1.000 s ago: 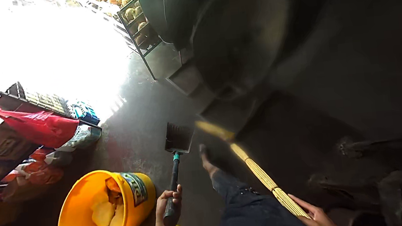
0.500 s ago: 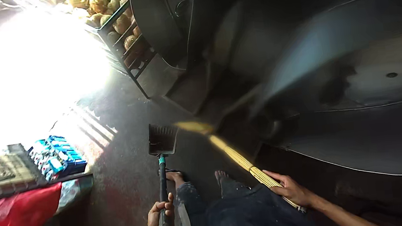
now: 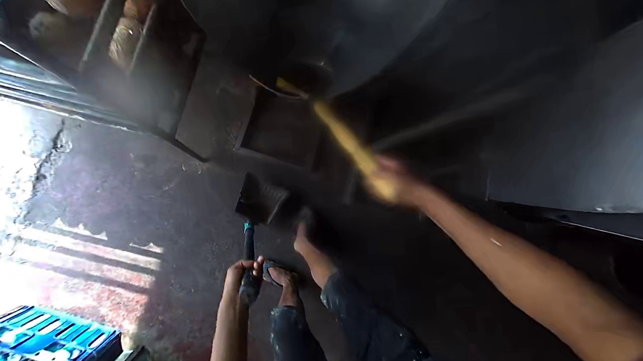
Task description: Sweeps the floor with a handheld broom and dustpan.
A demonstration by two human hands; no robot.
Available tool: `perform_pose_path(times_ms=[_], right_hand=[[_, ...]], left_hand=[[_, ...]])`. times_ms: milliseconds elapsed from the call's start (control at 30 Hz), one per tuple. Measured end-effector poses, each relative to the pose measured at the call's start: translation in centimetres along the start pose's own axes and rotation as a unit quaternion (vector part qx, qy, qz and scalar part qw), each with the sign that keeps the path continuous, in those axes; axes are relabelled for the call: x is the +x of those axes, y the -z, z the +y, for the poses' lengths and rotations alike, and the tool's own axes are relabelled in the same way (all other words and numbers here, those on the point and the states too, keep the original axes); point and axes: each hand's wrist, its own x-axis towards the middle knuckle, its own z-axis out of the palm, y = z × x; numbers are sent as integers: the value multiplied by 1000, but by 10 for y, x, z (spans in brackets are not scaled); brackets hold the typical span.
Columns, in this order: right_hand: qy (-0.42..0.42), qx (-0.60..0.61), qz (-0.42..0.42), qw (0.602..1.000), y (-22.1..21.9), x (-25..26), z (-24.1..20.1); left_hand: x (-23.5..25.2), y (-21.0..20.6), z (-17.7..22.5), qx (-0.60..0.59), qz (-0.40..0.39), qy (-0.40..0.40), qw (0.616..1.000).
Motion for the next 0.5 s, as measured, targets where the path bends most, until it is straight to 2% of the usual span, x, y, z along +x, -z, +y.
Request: perform_pose_path(times_ms=[100,167,233,300,367,500], right_hand=[[-33,32,1,999,-58,110,-25],[-68,-18,-25,997,-77,125,-6],[-90,-110,-81,987,-71,93,37],[-142,-172,-110,969,-48,33,76],[-178,-142,-81,970,-15,-34,112],[-136,-39,31,989,58,-150,162]], left_hand=[[35,-37,33,-27,48,-4,998],[44,-58,47,-16,73,-3,997],[51,-77,57,-4,86,0,996],[52,-90,66,11,94,3,996],[47,-99,80,35,100,-2,994],[47,-101,101,149,68,12,987]])
